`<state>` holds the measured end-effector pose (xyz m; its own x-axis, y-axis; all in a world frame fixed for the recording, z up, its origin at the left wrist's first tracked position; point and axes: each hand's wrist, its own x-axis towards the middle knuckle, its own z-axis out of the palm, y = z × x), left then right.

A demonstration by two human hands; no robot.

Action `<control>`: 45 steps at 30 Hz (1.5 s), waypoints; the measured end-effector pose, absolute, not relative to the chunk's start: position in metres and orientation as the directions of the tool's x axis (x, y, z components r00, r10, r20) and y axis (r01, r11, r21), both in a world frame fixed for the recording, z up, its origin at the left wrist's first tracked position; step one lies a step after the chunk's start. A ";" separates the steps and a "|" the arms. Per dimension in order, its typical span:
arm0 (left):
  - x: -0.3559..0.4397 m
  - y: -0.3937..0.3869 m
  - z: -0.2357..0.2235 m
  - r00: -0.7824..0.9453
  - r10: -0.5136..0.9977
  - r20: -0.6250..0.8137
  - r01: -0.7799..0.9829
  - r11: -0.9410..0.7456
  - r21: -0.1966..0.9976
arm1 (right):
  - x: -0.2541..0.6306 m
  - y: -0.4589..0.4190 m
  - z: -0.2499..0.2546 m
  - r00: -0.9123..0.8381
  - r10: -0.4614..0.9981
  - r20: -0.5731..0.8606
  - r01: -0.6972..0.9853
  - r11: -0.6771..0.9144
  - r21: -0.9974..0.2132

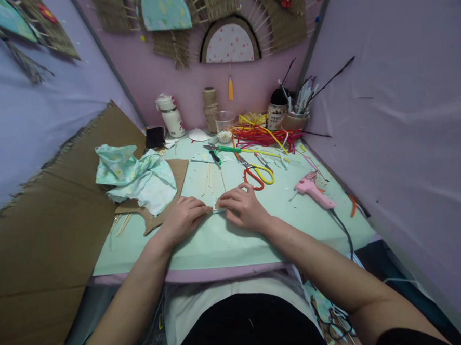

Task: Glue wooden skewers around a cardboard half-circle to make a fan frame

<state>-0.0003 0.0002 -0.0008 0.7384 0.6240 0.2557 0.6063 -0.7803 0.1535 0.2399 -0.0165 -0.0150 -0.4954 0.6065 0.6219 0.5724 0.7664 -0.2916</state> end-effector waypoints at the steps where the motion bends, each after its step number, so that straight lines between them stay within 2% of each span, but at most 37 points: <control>1: 0.000 0.000 0.000 0.732 0.626 0.268 0.608 -0.778 0.158 | 0.242 -0.016 -0.015 -0.435 0.618 0.655 0.587 0.746 -0.314; 6: 0.000 -0.002 0.002 0.696 0.646 0.315 0.629 -0.759 0.168 | 0.252 -0.012 -0.015 -0.169 0.678 0.715 0.679 0.606 -0.414; 11: 0.000 -0.002 0.001 0.602 0.687 0.408 0.692 -0.703 0.163 | 0.255 -0.010 -0.017 -0.099 0.692 0.715 0.693 0.564 -0.449; 15: -0.004 0.000 0.007 0.437 0.778 0.452 0.804 -0.563 0.191 | 0.254 -0.010 -0.016 -0.072 0.709 0.702 0.704 0.535 -0.467; 18: -0.006 0.006 0.022 0.322 0.870 0.374 0.889 -0.413 0.196 | 0.254 -0.010 -0.016 -0.048 0.732 0.680 0.714 0.501 -0.489; 23: 0.008 0.034 0.050 0.214 0.975 0.060 0.963 -0.221 0.152 | 0.254 -0.010 -0.016 -0.032 0.743 0.669 0.697 0.496 -0.517; 26: 0.027 0.058 0.052 0.192 0.976 -0.099 0.977 -0.181 0.115 | 0.254 -0.011 -0.017 -0.024 0.751 0.660 0.687 0.492 -0.535; 33: 0.050 0.094 0.033 0.133 0.970 -0.201 0.991 -0.127 0.047 | 0.256 -0.011 -0.016 -0.033 0.774 0.633 0.688 0.476 -0.547; 45: 0.055 0.095 0.038 0.092 0.972 -0.217 0.996 -0.087 0.032 | 0.256 -0.011 -0.015 -0.047 0.793 0.608 0.692 0.465 -0.552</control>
